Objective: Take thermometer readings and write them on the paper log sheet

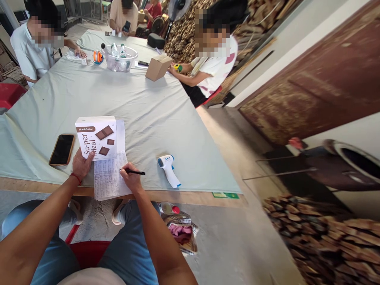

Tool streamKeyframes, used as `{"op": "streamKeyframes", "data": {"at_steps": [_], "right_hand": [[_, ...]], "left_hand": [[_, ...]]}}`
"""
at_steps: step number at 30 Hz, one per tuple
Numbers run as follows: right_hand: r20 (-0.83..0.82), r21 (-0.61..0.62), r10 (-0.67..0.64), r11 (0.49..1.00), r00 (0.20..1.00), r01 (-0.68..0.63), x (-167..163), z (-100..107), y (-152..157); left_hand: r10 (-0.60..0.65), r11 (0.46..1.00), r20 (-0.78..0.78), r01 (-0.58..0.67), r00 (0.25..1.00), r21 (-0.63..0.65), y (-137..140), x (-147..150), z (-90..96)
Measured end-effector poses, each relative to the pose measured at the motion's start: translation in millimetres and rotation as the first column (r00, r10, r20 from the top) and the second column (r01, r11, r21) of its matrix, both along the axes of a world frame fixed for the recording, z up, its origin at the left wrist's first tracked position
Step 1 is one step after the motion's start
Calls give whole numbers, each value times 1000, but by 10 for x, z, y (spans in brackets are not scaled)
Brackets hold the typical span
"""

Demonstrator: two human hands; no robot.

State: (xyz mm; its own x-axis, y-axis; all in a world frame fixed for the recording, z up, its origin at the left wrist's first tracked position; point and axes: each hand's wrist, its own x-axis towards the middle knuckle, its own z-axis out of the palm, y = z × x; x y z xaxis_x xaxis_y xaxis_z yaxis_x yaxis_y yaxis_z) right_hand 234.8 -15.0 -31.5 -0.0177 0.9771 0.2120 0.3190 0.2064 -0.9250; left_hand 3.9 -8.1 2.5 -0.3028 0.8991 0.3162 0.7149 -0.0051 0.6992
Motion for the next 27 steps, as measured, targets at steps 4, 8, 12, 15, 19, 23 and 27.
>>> {"op": "streamKeyframes", "data": {"at_steps": [4, 8, 12, 15, 19, 23, 27], "right_hand": [[-33, -13, -17, 1000, 999, 17, -2, -6, 1], [-30, -9, -25, 1000, 999, 25, -11, -15, -2], [-17, 0, -27, 1000, 999, 27, -9, -10, -2], [-7, 6, -18, 1000, 1000, 18, -3, -1, 0], [-1, 11, -12, 1000, 1000, 12, -12, -3, -1], [-17, 35, -60, 998, 998, 61, 5, -5, -13], [54, 117, -163, 981, 985, 156, 175, -17, 1]], "left_hand": [[1, 1000, 2, -1, 1000, -3, -2, 2, -1], [5, 1000, 2, -5, 1000, 3, -6, 5, -2], [3, 1000, 4, -3, 1000, 13, 3, 3, -13], [-1, 1000, 5, 0, 1000, 16, 17, -2, -28], [10, 1000, 9, -10, 1000, 1, 20, -6, -34], [11, 1000, 5, -11, 1000, -4, 6, -4, -18], [8, 1000, 8, -8, 1000, -14, 3, -5, -18]]}}
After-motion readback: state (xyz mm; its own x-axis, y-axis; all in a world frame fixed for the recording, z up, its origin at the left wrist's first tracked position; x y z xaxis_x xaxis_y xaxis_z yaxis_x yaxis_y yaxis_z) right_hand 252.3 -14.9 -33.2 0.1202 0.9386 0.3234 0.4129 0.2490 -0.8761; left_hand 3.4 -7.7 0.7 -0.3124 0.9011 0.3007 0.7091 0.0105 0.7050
